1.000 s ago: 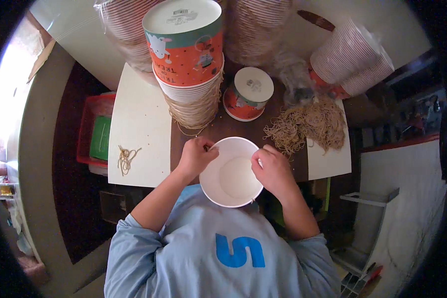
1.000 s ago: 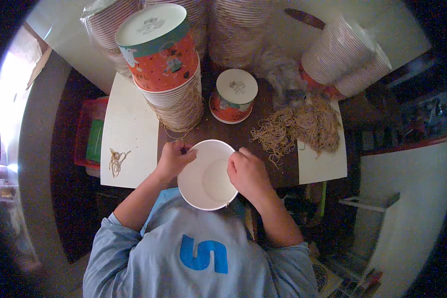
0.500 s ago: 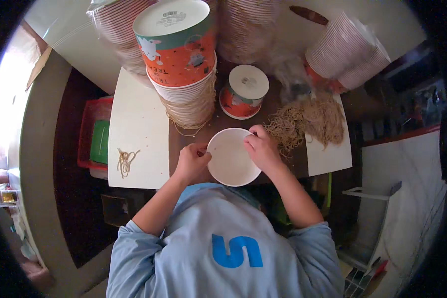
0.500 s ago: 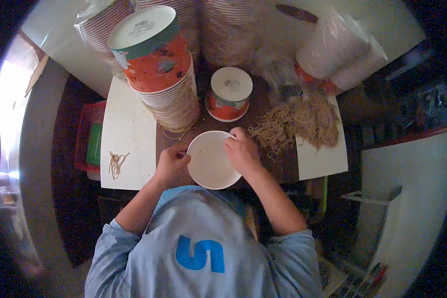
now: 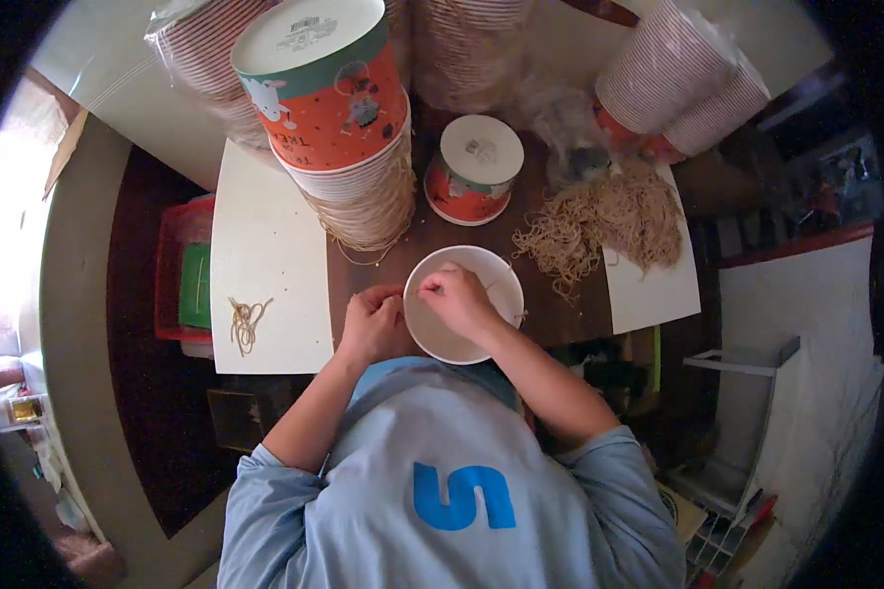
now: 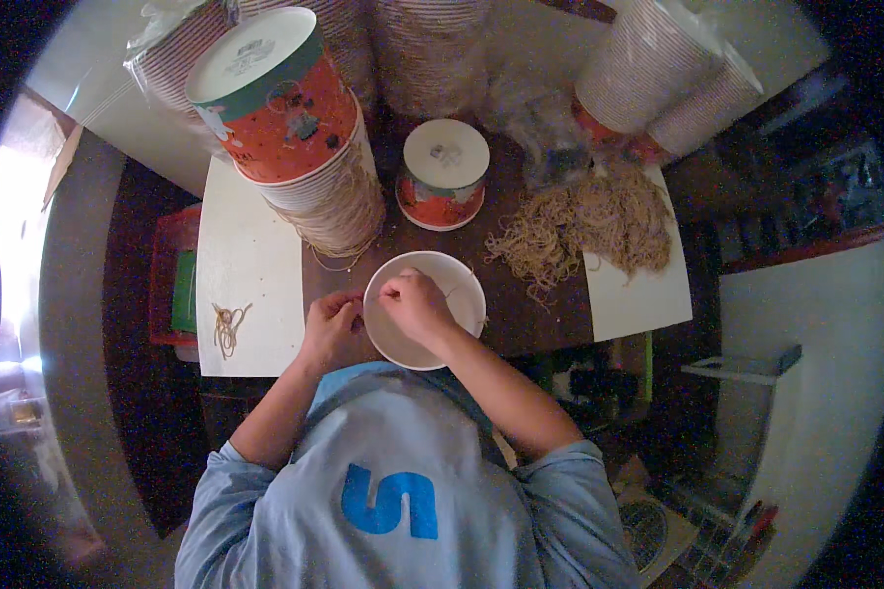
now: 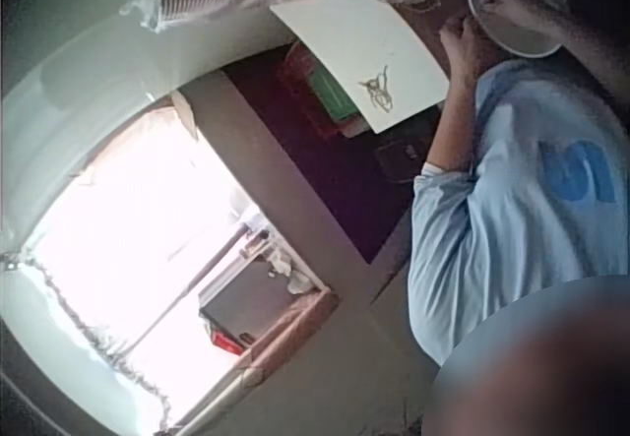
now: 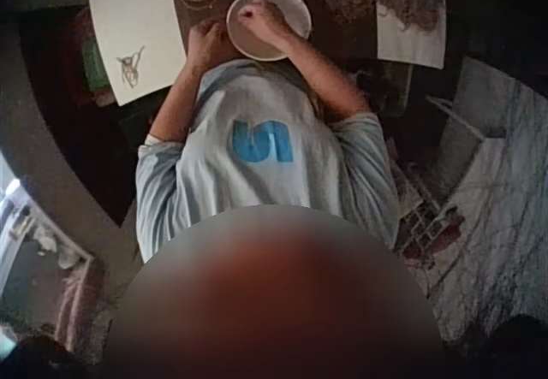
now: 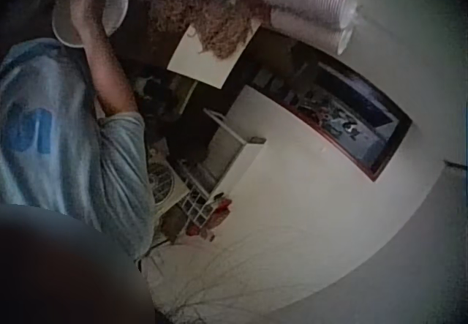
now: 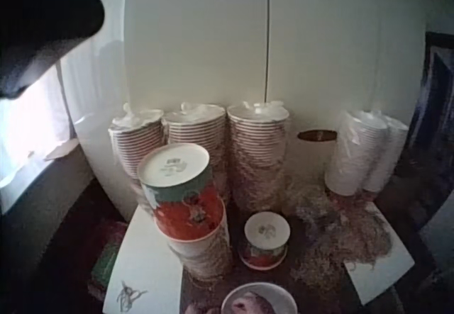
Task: Attaching handles to printed paper buckets in a manufacturing setting.
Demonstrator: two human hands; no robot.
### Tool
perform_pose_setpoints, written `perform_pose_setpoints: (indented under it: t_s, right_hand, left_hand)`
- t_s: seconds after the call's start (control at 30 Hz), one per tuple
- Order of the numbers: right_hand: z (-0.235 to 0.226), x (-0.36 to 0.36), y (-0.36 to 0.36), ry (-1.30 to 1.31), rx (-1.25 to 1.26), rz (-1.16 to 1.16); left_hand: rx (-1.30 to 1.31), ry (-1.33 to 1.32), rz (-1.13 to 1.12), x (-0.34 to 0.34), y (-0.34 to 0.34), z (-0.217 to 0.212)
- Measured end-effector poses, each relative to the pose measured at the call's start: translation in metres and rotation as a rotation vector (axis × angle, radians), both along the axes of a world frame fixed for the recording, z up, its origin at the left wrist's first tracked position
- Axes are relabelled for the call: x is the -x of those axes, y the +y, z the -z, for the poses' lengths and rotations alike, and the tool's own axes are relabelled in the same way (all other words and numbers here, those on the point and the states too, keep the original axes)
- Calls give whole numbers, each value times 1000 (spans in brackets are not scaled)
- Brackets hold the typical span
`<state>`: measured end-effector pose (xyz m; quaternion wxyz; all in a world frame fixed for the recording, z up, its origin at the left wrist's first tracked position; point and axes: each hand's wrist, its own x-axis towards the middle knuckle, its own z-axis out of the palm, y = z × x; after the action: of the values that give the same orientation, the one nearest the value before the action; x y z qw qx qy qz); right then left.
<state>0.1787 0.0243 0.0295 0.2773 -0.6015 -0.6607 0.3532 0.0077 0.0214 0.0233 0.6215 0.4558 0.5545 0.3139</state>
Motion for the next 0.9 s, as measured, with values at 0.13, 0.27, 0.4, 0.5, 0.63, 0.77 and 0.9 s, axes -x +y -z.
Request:
perform_pose_setpoints:
  t_s: [0.13, 0.27, 0.4, 0.5, 0.63, 0.77, 0.9]
  right_hand:
    - [8, 0, 1, 60, -44, 35]
    - [11, 1, 4, 39, -19, 24]
    - [10, 3, 4, 9, -46, 22]
    - [7, 4, 3, -41, -12, 19]
    - [1, 4, 4, -60, 31, 18]
    - [2, 5, 4, -59, 10, 20]
    - [2, 7, 3, -24, 4, 35]
  left_hand:
    - [-91, 79, 9, 0, 1, 8]
    - [-63, 65, 21, 0, 3, 6]
    - [-24, 65, 49, -1, 4, -7]
    - [-50, 61, 62, -1, 5, -7]
    - [-97, 114, 86, 1, 7, -4]
    - [-114, 141, 103, 1, 7, -7]
    - [-120, 178, 117, 0, 8, -13]
